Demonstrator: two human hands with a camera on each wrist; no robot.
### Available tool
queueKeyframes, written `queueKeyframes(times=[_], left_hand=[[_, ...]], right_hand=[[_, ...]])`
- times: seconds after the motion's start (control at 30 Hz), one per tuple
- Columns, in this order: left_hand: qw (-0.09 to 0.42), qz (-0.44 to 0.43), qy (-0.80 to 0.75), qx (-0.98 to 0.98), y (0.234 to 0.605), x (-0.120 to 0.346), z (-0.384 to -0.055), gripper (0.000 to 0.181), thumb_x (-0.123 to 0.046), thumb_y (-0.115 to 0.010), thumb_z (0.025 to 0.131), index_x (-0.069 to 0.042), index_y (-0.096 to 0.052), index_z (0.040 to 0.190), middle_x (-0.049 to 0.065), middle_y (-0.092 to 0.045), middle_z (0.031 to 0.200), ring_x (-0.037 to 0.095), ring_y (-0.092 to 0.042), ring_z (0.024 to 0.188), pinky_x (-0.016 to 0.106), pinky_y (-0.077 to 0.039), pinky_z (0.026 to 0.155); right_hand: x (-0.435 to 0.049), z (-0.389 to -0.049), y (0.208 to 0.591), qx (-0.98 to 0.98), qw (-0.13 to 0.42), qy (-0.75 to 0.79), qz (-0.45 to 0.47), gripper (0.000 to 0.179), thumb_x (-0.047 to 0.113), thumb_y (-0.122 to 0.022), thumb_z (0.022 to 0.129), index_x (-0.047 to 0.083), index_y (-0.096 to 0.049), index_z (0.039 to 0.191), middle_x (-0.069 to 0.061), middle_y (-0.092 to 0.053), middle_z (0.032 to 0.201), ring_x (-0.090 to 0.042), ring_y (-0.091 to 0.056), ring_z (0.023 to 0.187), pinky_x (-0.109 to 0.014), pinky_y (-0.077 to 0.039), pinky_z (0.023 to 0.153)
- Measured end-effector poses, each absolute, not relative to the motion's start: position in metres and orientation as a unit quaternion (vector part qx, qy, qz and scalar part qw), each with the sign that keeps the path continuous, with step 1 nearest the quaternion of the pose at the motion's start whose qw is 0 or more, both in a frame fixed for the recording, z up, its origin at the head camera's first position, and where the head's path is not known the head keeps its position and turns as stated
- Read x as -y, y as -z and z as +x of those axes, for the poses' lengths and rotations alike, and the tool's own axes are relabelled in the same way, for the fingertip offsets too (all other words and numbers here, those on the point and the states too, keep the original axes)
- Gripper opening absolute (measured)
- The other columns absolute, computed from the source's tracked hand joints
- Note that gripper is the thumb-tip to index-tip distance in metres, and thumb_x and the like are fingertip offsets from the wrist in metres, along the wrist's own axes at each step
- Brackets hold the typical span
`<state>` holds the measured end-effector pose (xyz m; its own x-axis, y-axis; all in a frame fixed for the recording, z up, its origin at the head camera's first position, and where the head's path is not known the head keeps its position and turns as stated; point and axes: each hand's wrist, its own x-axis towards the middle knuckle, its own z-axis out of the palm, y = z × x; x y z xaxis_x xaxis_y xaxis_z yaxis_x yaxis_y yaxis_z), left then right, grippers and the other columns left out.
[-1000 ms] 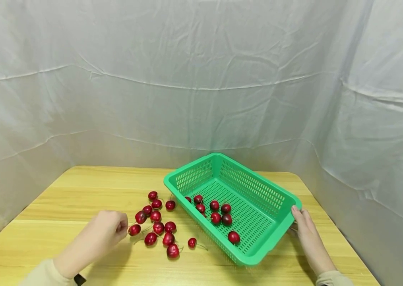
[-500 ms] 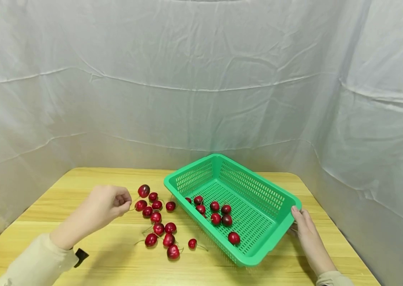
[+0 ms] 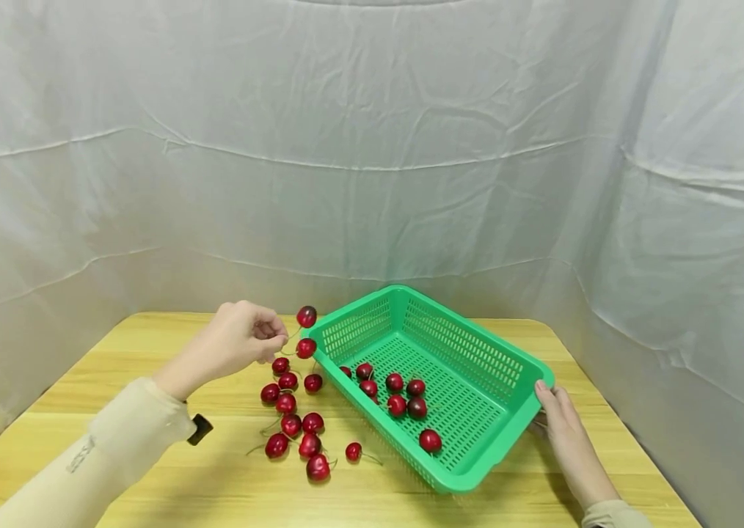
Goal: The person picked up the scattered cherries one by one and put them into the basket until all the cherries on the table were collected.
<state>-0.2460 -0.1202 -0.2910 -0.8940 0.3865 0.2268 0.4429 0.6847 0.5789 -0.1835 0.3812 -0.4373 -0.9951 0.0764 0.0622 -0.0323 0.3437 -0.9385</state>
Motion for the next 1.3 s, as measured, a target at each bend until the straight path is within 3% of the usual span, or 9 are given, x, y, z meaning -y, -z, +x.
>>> queueKeyframes(times=[0.17,0.47,0.73,0.83,0.97,1.1,1.17,1.3], left_hand=[[0.024,-0.237,0.348,0.907,0.288,0.097,-0.260,0.014,-0.001,-0.068,0.094,-0.007,-0.076,0.084,0.008,-0.078,0.078,0.013,-0.072,0.062,0.025,-0.057,0.060],[0.015,-0.256,0.309,0.916,0.294,0.055,-0.289,0.021,0.000,-0.067,0.095,-0.009,-0.077,0.078,0.002,-0.076,0.071,0.011,-0.070,0.060,0.027,-0.058,0.071],[-0.007,-0.266,0.251,0.931,0.308,0.029,-0.310,0.038,0.003,-0.064,0.097,-0.013,-0.062,0.062,-0.002,-0.059,0.057,0.010,-0.057,0.055,0.025,-0.046,0.061],[-0.015,-0.260,0.240,0.935,0.309,0.022,-0.315,0.038,0.003,-0.063,0.097,-0.012,-0.063,0.062,-0.001,-0.061,0.059,0.010,-0.059,0.056,0.025,-0.046,0.060],[-0.023,-0.251,0.222,0.942,0.311,0.014,-0.322,0.030,0.004,-0.064,0.095,-0.007,-0.071,0.069,-0.002,-0.065,0.062,0.010,-0.064,0.057,0.025,-0.051,0.062],[-0.039,-0.248,0.201,0.947,0.316,0.006,-0.330,0.043,0.009,-0.060,0.093,-0.013,-0.054,0.057,-0.005,-0.050,0.053,0.007,-0.050,0.049,0.023,-0.046,0.056],[-0.045,-0.251,0.194,0.947,0.319,0.002,-0.332,0.050,0.012,-0.057,0.091,-0.016,-0.042,0.052,-0.006,-0.036,0.049,0.008,-0.035,0.047,0.024,-0.038,0.051],[-0.054,-0.259,0.186,0.946,0.323,-0.004,-0.334,0.056,0.013,-0.058,0.090,-0.018,-0.035,0.050,-0.007,-0.026,0.048,0.008,-0.025,0.047,0.023,-0.030,0.048]], right_hand=[[-0.381,-0.183,0.436,0.817,0.044,-0.574,-0.013,0.065,0.050,-0.024,0.117,0.000,-0.021,0.158,0.012,-0.051,0.131,0.017,-0.058,0.110,-0.009,-0.049,0.091],[-0.381,-0.183,0.435,0.815,0.044,-0.577,-0.009,0.068,0.049,-0.024,0.117,-0.003,-0.016,0.161,0.012,-0.050,0.134,0.020,-0.055,0.111,-0.006,-0.048,0.092],[-0.380,-0.182,0.436,0.818,0.045,-0.574,-0.008,0.070,0.050,-0.024,0.117,-0.004,-0.017,0.162,0.015,-0.049,0.134,0.021,-0.054,0.112,-0.005,-0.046,0.093],[-0.379,-0.182,0.436,0.817,0.051,-0.574,-0.008,0.066,0.050,-0.025,0.117,-0.001,-0.021,0.159,0.017,-0.052,0.131,0.018,-0.057,0.111,-0.007,-0.048,0.093],[-0.379,-0.183,0.436,0.817,0.047,-0.575,-0.014,0.068,0.052,-0.025,0.117,-0.001,-0.021,0.159,0.007,-0.050,0.136,0.018,-0.058,0.110,-0.008,-0.049,0.092],[-0.380,-0.183,0.435,0.816,0.040,-0.577,-0.019,0.074,0.053,-0.025,0.116,-0.005,-0.015,0.162,-0.001,-0.046,0.141,0.021,-0.055,0.110,-0.006,-0.047,0.092],[-0.380,-0.183,0.436,0.815,0.041,-0.578,-0.020,0.074,0.053,-0.025,0.116,-0.005,-0.014,0.162,0.002,-0.048,0.139,0.020,-0.055,0.110,-0.006,-0.046,0.092],[-0.380,-0.183,0.436,0.814,0.048,-0.579,-0.018,0.072,0.052,-0.025,0.117,-0.005,-0.017,0.161,0.012,-0.052,0.131,0.017,-0.058,0.110,-0.007,-0.048,0.092]])
